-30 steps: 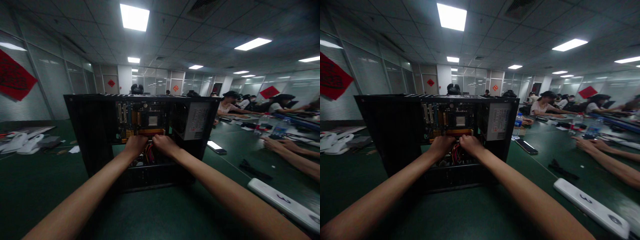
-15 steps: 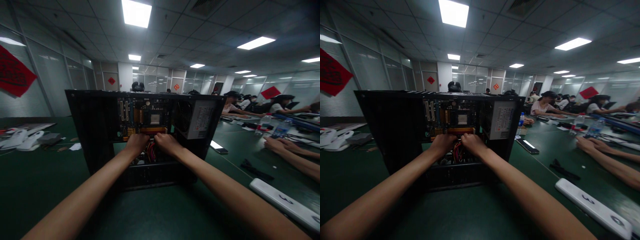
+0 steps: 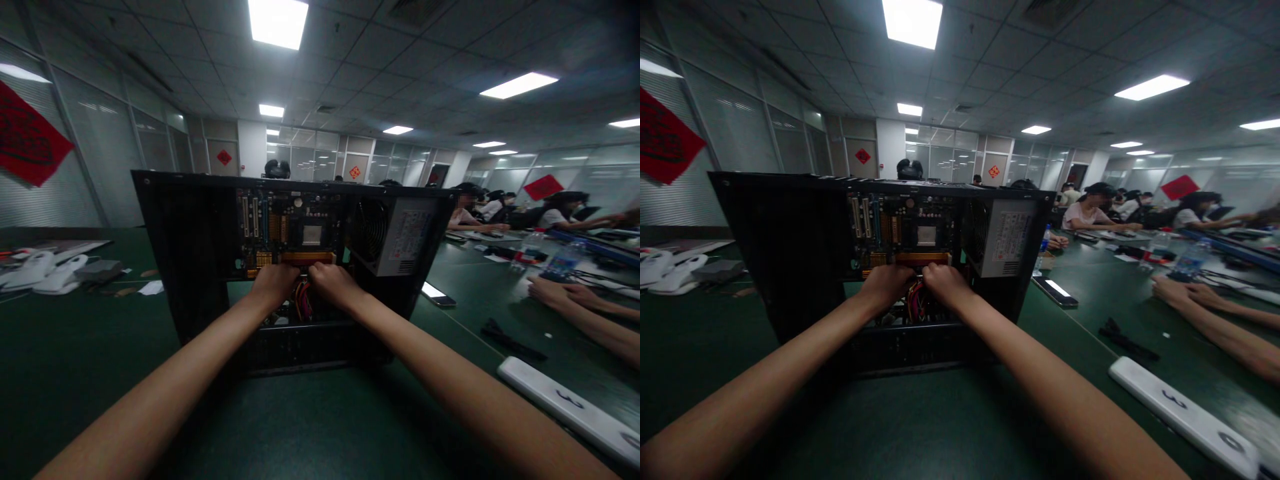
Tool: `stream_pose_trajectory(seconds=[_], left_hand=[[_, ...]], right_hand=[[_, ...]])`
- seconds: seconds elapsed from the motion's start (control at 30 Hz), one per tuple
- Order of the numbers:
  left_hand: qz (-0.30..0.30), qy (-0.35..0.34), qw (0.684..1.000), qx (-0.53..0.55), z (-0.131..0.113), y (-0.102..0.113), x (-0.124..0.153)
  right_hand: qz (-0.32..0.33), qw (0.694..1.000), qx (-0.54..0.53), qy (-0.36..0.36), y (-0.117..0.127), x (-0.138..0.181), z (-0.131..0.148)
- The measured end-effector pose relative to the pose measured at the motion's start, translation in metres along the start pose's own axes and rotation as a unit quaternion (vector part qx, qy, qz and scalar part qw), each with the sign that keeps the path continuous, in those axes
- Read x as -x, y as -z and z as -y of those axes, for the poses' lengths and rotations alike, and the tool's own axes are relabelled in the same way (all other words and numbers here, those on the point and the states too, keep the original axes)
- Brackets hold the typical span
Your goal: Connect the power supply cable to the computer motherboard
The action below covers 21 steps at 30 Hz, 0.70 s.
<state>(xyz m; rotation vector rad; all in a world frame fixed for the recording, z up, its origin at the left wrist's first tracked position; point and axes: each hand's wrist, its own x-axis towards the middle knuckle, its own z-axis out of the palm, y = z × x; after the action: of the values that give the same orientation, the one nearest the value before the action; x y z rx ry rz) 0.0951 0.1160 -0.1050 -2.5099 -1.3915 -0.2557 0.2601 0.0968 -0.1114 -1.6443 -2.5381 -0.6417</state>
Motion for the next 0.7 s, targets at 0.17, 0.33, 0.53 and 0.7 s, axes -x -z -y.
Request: stream_pose_trajectory(seconds=[0.17, 0.33, 0.53, 0.7], left_hand=[[0.007, 0.007, 1.000, 0.009, -0.002, 0.004, 0.004], [0.002, 0.012, 1.000, 0.021, -0.002, 0.005, 0.006], [0.004, 0.023, 0.999, 0.037, -0.001, 0.002, 0.005], [0.003, 0.025, 0.998, 0.049, 0.000, -0.001, 0.003]], right_hand=[[-0.001, 1.000, 0.016, 0.023, -0.003, -0.002, -0.004], [-0.008, 0.998, 0.036, 0.041, -0.006, -0.004, -0.006], [-0.005, 0.991, 0.089, 0.104, -0.004, -0.004, -0.007], [-0.013, 0.993, 0.065, 0.096, -0.010, -0.005, -0.012]])
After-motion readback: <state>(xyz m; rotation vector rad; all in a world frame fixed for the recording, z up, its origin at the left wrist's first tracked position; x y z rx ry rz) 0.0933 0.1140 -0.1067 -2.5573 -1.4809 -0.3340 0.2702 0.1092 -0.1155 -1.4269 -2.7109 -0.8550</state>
